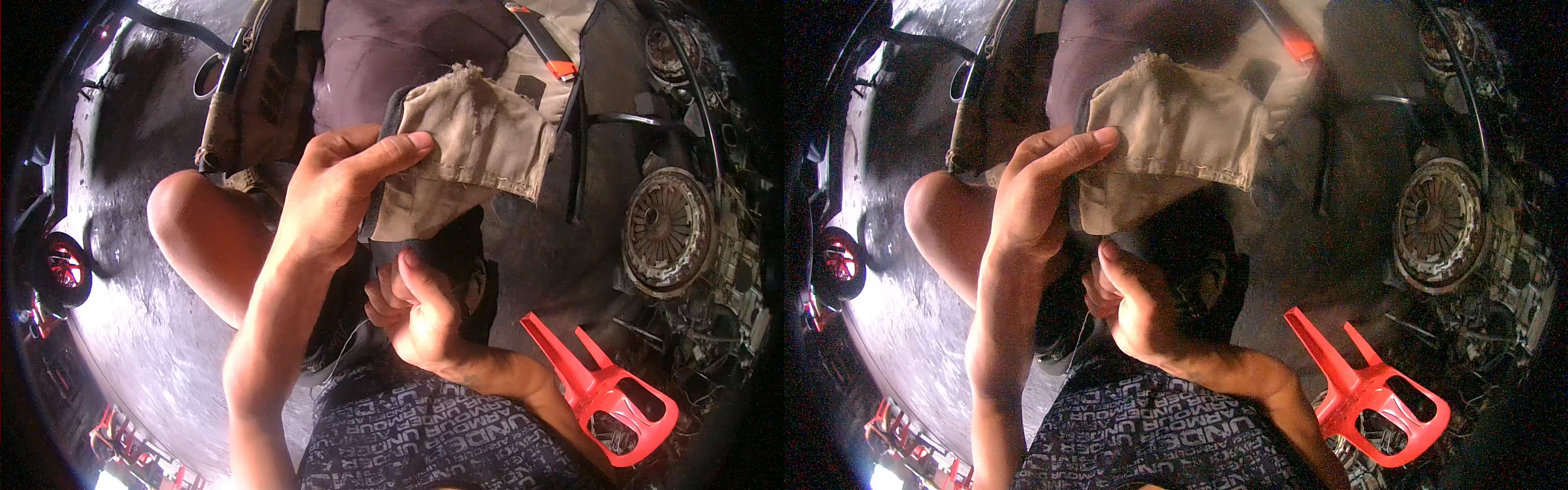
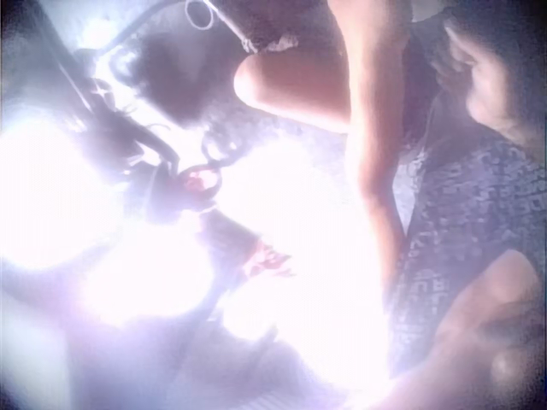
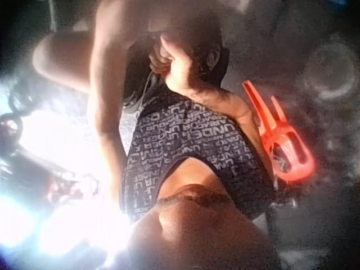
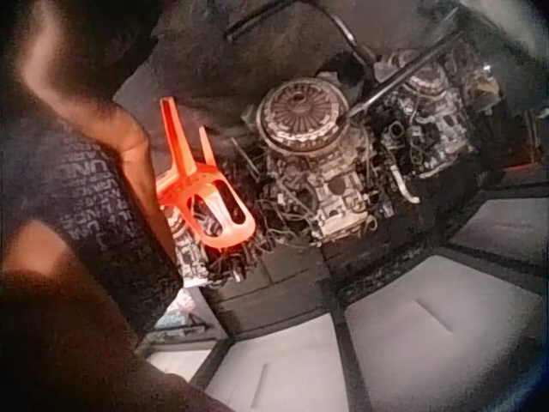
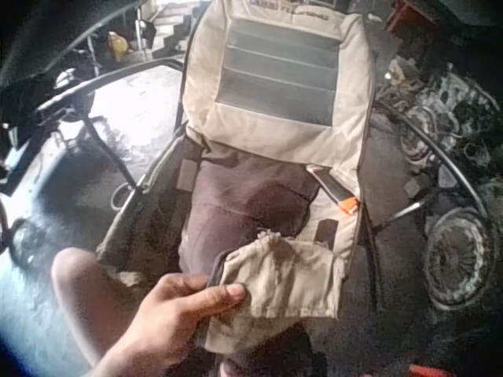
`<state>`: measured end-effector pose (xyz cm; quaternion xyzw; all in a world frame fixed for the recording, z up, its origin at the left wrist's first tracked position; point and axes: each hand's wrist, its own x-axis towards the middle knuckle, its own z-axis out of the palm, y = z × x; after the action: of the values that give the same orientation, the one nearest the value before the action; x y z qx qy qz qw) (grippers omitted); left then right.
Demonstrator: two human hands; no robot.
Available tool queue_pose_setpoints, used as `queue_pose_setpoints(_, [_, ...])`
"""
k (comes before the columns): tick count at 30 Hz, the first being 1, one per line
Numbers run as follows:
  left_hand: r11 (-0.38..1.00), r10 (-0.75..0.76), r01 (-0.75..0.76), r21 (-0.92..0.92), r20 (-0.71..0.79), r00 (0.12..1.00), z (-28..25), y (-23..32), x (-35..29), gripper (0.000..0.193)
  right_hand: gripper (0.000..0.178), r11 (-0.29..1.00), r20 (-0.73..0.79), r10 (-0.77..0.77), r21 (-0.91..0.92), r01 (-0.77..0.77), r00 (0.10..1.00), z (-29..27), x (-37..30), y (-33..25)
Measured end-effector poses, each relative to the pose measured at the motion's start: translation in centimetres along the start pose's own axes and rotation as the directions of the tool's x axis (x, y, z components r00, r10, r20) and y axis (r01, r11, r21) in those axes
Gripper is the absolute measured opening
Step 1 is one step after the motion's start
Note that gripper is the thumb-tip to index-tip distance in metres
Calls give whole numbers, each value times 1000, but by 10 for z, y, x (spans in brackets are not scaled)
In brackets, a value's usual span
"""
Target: Repairing a tear in a folding chair's fabric by sewing on a patch using a needle and thread.
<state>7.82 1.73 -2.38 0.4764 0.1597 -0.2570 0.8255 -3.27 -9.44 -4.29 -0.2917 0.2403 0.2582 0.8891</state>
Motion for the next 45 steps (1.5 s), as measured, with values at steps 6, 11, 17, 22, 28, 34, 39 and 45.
queue_pose_setpoints(6, [999, -4, 4, -38, 1, 1000, -3, -3, 1, 22, 49, 999, 97, 8, 45, -12, 995, -4, 4, 5])
queue_pose_setpoints(11, [998, -7, 7, -68, 0, 1000, -5, -7, 2, 22, 48, 996, 4, 63, 65, -63, 998, 0, 0, 5])
queue_pose_setpoints(17, [995, -10, 9, -100, -11, 1000, -3, -4, 1, 23, 48, 993, 104, 97, 64, -104, 990, -4, 1, 6])
queue_pose_setpoints(22, [952, 131, -111, 287, -54, 990, -17, -4, -10, 36, 44, 966, 341, 24, 232, -109, 940, -7, -6, 19])
queue_pose_setpoints(28, [940, 279, -287, 183, 70, 958, -54, -47, -102, 45, 30, 830, 492, 44, -502, 242, 870, 9, -30, -35])
queue_pose_setpoints(34, [815, -356, 149, 560, 281, 891, -87, -73, -196, 31, 24, 777, 532, 22, -542, 320, 847, -2, -22, -71])
queue_pose_setpoints(39, [808, -178, 137, 573, 16, 984, -111, -89, -255, 25, 25, 830, 488, 54, -507, 232, 871, -1, -23, -82])
queue_pose_setpoints(45, [893, 35, 122, 434, -338, 940, -118, -98, -282, 32, 17, -156, 686, -264, -724, 672, 678, 19, -14, -99])
